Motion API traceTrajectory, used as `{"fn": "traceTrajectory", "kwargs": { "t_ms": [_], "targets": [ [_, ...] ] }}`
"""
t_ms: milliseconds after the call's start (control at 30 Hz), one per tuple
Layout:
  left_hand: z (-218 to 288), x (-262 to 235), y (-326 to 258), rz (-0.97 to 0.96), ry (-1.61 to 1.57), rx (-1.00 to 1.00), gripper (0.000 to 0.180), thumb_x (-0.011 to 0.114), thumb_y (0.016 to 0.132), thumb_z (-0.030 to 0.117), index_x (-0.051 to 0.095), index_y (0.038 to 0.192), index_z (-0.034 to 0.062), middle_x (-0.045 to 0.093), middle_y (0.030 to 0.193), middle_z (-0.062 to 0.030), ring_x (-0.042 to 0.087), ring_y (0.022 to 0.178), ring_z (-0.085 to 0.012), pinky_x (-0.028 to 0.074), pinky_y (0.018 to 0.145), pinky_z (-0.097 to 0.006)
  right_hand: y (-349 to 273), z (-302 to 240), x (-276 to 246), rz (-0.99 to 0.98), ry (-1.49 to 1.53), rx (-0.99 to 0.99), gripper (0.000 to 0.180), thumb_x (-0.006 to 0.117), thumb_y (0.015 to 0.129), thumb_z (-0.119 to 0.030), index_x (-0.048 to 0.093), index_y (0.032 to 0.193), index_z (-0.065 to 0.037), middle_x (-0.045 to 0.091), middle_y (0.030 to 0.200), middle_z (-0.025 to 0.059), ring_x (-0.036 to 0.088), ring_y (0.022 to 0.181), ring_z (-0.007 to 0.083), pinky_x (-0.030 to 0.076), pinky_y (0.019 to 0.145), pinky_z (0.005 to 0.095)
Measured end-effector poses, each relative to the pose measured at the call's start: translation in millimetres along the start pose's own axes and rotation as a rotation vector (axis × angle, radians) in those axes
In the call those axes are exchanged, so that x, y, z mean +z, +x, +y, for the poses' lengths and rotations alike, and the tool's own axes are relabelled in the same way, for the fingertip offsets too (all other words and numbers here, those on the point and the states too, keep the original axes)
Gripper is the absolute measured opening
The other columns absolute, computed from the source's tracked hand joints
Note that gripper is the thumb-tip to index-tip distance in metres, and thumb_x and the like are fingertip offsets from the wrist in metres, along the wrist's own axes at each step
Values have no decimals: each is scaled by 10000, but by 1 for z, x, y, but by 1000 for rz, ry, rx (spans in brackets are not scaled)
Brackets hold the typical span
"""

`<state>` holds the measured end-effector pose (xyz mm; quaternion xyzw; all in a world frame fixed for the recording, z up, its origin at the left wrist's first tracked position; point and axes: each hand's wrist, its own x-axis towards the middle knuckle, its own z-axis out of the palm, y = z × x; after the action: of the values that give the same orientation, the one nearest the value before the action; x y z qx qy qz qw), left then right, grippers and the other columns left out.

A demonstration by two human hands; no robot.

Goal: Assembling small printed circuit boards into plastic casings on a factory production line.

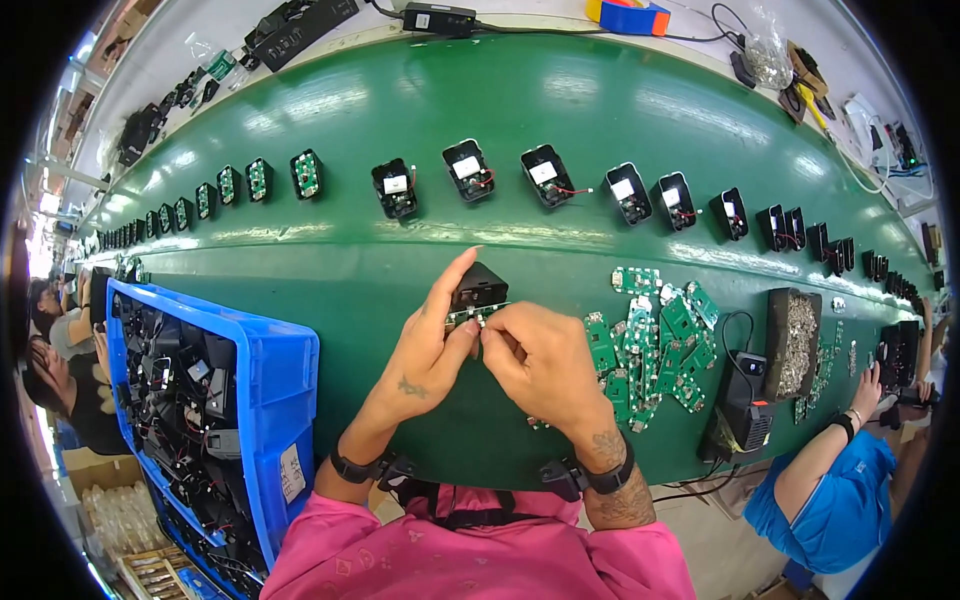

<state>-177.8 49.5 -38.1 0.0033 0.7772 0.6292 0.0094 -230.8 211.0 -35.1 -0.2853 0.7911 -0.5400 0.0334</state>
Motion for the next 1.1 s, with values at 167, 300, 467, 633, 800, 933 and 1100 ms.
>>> {"fn": "traceTrajectory", "kwargs": {
  "t_ms": [167, 300, 467, 633, 800, 933, 1100],
  "targets": [
    [1, 3, 1, -58, 9, -6, 666, 465, 908, -58, 246, 1532, 21, 473, 1355, -278, 507, 1238, -422, 390, 1054, -399, 2, 0, -10, -86, 4, 56, 69, 672, 771, -8, 614, 749, 25, 567, 611, 69, 527, 486, 128, 400, 465, 277],
    [3, 4, 2, -90, 80, 54, 685, 477, 908, -54, 225, 1538, 40, 490, 1283, -287, 524, 1167, -460, 422, 1012, -429, 2, -1, -14, -117, -2, 114, 82, 660, 762, -14, 605, 725, 32, 546, 576, 71, 518, 481, 128, 394, 465, 280],
    [-2, 12, 0, -51, 332, 143, 714, 496, 904, -55, 188, 1538, 61, 466, 1250, -291, 553, 1027, -514, 484, 880, -501, 0, 3, -12, -116, -2, 161, 77, 660, 775, -21, 622, 738, 33, 586, 595, 93, 540, 482, 142, 403, 463, 292],
    [-5, 25, -1, -8, 432, 104, 735, 513, 887, -72, 172, 1528, 46, 434, 1249, -313, 558, 967, -543, 496, 805, -547, 0, 11, -9, -55, -115, 59, 78, 679, 796, -37, 646, 781, 33, 613, 612, 118, 561, 478, 165, 416, 461, 305],
    [-14, 21, -5, 166, 181, 74, 623, 485, 950, -19, 209, 1506, 32, 449, 1264, -279, 641, 867, -390, 535, 736, -447, 5, 7, -9, -84, 67, 263, 133, 662, 882, -49, 656, 776, 31, 584, 586, 1, 513, 528, 52, 387, 481, 243],
    [-7, 11, 1, 42, -158, -37, 529, 441, 989, 52, 264, 1486, 82, 503, 1191, -180, 557, 673, -145, 508, 599, -293, 3, 12, -20, 46, 150, 397, 124, 648, 920, -68, 643, 983, 38, 634, 762, 7, 543, 607, 40, 416, 514, 204],
    [-11, 7, 3, 18, -138, 14, 685, 562, 872, -111, 295, 1463, 109, 597, 1173, -159, 670, 904, -201, 565, 747, -316, -2, 12, -17, -20, 201, 448, 127, 648, 917, -74, 609, 896, 45, 622, 684, 31, 576, 563, 85, 465, 510, 238]
  ]
}}
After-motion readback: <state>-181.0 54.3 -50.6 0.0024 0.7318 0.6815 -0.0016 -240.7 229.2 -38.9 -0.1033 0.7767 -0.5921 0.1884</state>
